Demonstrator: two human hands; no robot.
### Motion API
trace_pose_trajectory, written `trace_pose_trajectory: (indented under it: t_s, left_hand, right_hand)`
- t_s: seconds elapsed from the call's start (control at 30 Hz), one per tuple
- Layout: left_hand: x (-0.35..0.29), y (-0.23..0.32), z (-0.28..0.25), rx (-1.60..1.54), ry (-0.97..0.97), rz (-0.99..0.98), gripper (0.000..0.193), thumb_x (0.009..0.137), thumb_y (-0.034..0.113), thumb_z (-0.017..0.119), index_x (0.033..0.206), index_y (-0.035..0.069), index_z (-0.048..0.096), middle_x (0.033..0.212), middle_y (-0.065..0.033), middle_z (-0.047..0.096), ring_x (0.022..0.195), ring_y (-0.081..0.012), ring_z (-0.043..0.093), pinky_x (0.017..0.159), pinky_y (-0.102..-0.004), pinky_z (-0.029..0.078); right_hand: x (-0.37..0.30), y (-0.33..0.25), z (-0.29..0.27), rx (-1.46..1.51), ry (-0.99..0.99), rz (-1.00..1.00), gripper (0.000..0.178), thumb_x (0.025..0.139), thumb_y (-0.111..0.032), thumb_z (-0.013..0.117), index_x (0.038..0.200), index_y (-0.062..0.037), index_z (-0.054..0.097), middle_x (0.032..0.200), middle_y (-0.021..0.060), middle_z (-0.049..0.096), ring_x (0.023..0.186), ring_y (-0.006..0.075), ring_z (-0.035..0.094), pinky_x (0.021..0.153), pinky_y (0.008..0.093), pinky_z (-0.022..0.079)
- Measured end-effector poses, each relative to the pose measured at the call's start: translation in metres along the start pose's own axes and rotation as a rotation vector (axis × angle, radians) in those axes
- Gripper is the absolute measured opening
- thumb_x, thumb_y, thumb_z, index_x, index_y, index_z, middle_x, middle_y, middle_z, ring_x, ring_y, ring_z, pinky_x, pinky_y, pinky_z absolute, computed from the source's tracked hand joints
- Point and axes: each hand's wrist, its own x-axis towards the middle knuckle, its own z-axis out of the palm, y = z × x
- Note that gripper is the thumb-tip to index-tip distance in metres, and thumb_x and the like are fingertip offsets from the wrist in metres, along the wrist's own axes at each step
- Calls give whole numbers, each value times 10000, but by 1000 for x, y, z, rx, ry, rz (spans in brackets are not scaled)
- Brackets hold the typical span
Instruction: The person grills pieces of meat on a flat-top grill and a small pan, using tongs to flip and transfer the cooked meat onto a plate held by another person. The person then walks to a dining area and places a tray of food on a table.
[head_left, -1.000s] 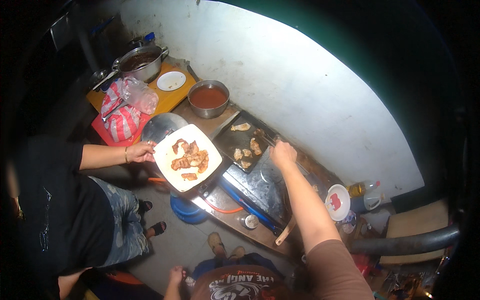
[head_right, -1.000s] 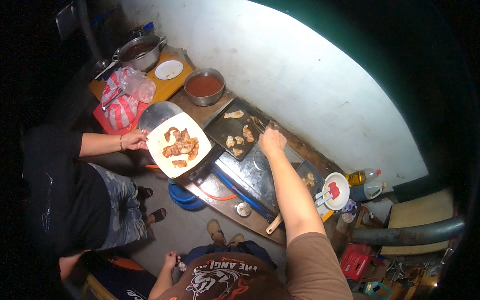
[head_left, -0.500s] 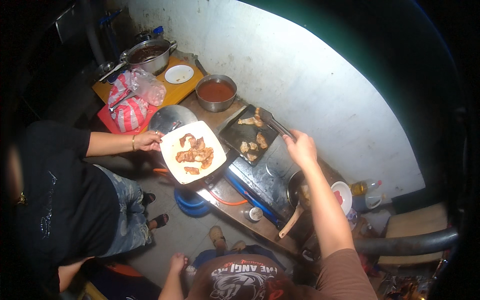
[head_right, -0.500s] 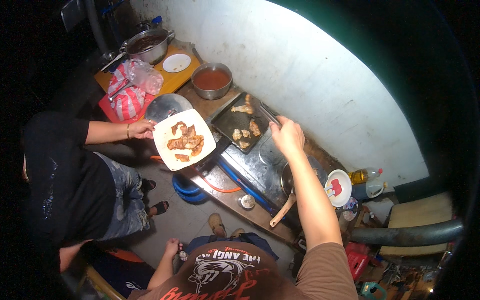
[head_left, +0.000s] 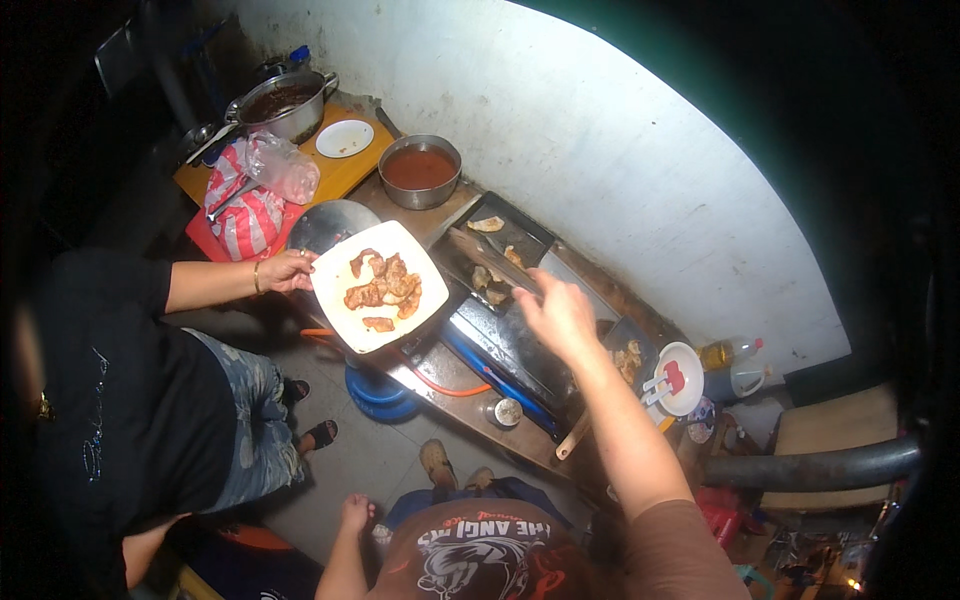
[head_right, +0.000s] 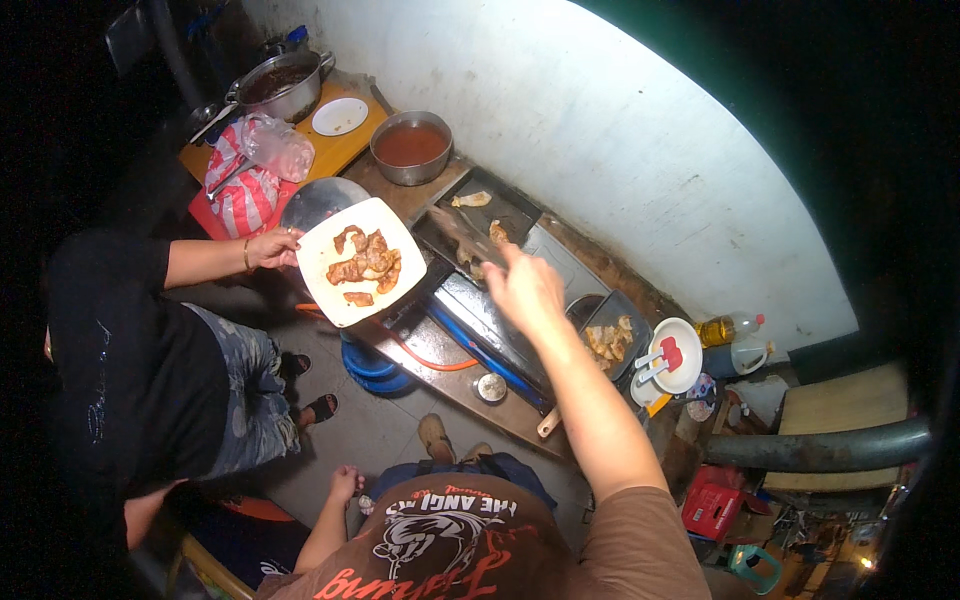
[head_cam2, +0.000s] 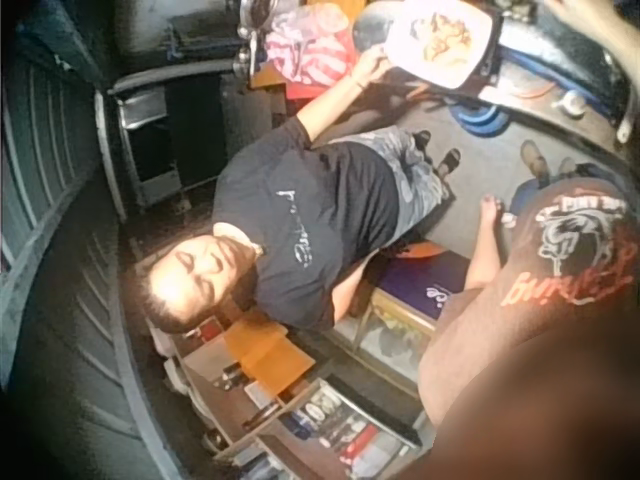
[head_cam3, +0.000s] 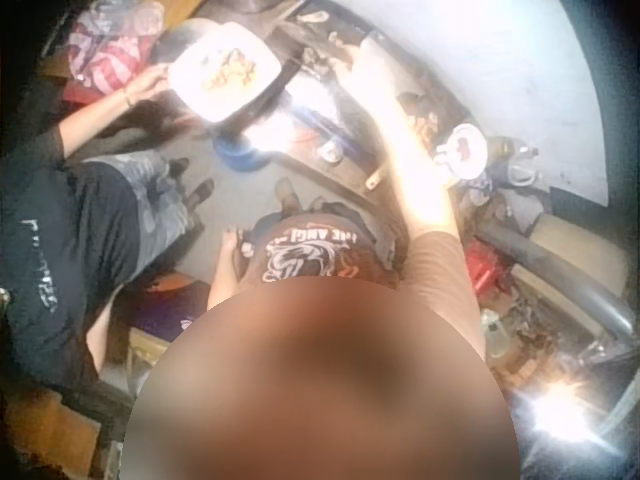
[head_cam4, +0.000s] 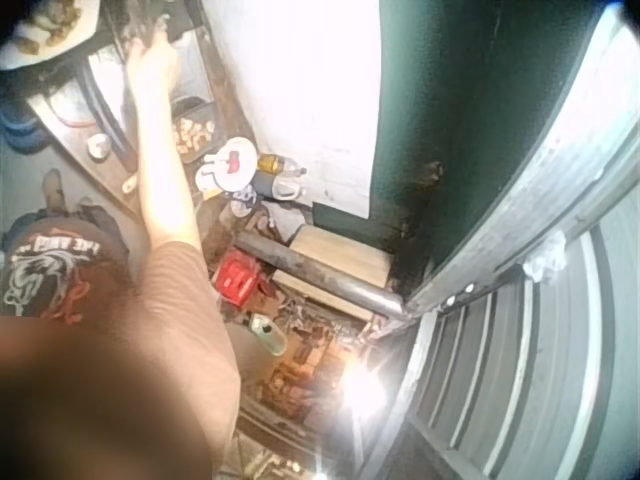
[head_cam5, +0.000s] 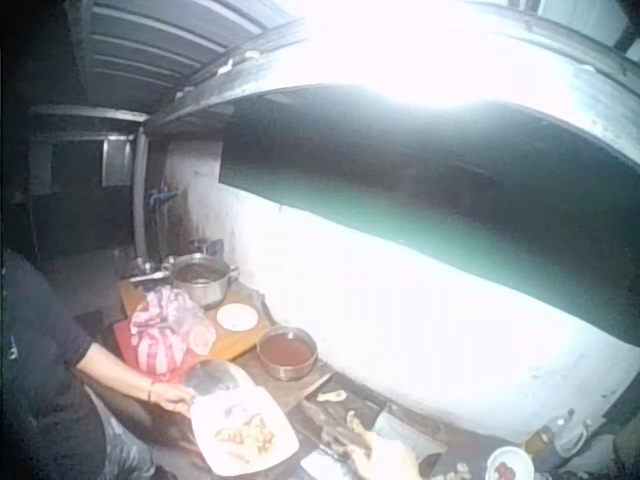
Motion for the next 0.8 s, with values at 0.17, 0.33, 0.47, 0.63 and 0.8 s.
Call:
trace_pose_trajectory:
  t_s: [0.17, 0.33, 0.47, 0.63, 0.8]
  left_hand:
    - [-16, 6, 5, 49, 23, -50, 149, 962, 170, 511, 1000, 35, 562, 749, -80, 644, 533, -148, 566, 490, -297, 470]
    - [-21, 10, 1, -16, 11, -97, 136, 962, 133, 506, 1012, 17, 556, 718, -65, 619, 515, -133, 539, 470, -287, 448]
    - [-17, 10, -2, 29, 29, -88, 142, 962, 126, 507, 992, -1, 564, 711, -65, 621, 512, -129, 536, 462, -289, 436]
    - [-17, 19, 0, 61, 20, -59, 155, 961, 140, 516, 970, -6, 567, 703, -66, 621, 517, -133, 545, 463, -289, 438]
    - [-26, 34, 6, 22, 23, -59, 148, 959, 144, 522, 970, 0, 555, 694, -57, 609, 516, -132, 547, 469, -286, 442]
  right_hand:
    - [11, 44, 18, -249, -130, -86, 344, 882, -281, 639, 1157, -75, 630, 943, 213, 696, 887, 391, 678, 767, 498, 533]
    - [21, 60, 41, -263, -181, -94, 348, 877, -300, 635, 1163, -100, 643, 931, 207, 699, 896, 394, 668, 776, 493, 524]
    - [27, 72, 41, -37, -138, 23, 375, 890, -327, 620, 1162, -72, 660, 990, 224, 697, 949, 396, 666, 840, 474, 517]
    - [47, 89, 44, 240, -137, 199, 502, 869, -383, 635, 1147, 34, 665, 1081, 287, 666, 1071, 383, 647, 936, 425, 487]
    - [53, 98, 27, 121, -119, 264, 498, 872, -379, 631, 1170, 20, 657, 1094, 290, 660, 1081, 397, 634, 945, 441, 482]
